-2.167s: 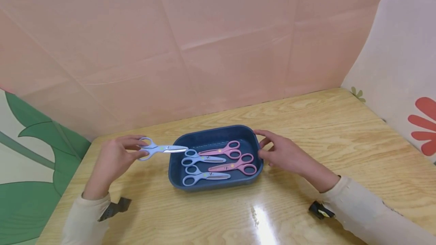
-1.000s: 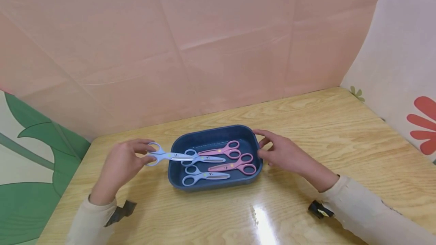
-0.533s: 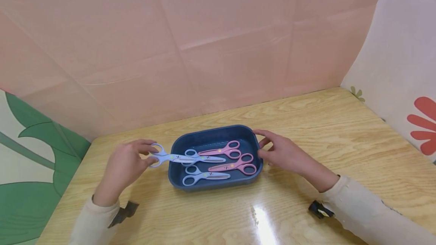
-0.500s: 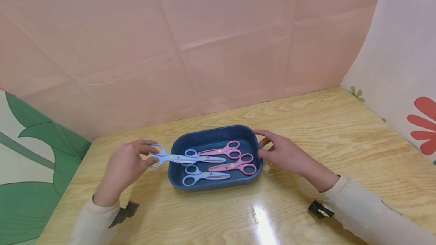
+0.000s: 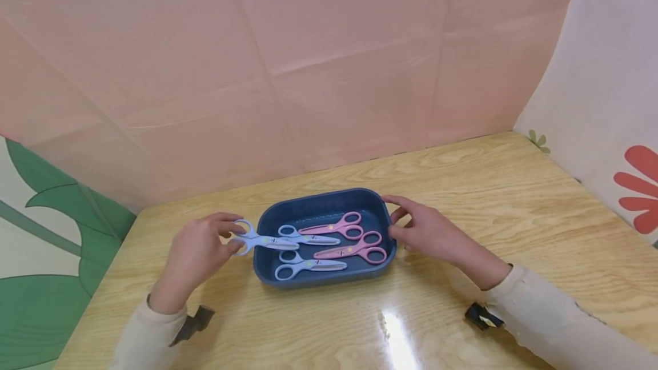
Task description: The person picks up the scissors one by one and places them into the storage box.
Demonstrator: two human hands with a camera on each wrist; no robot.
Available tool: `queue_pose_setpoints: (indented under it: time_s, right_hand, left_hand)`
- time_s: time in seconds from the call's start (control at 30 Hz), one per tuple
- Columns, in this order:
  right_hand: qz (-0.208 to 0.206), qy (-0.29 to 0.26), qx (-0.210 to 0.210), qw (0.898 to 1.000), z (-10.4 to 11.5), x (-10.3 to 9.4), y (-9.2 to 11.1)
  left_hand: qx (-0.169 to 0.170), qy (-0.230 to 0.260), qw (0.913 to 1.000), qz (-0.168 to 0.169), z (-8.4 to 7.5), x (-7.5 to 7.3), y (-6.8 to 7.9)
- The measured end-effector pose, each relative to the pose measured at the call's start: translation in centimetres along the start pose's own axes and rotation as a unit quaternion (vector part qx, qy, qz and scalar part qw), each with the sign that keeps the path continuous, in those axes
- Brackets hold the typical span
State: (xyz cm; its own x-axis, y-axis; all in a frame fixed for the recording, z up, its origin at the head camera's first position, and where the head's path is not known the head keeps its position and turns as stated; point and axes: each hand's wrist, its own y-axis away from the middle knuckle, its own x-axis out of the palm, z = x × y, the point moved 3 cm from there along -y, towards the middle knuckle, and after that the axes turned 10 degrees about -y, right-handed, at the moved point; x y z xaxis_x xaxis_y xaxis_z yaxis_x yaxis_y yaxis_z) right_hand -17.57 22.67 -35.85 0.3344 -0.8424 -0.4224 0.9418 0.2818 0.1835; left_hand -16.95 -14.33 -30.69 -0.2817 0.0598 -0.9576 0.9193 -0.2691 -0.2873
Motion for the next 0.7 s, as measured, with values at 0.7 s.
queue_pose_setpoints:
  time_s: [0.7]
  right_hand:
    - [-0.001,0.001,-0.004,1.0,0.0,0.0,0.0]
  left_hand:
    - [-0.013,-0.008,0.9998,0.013,-1.8,0.5,0.2]
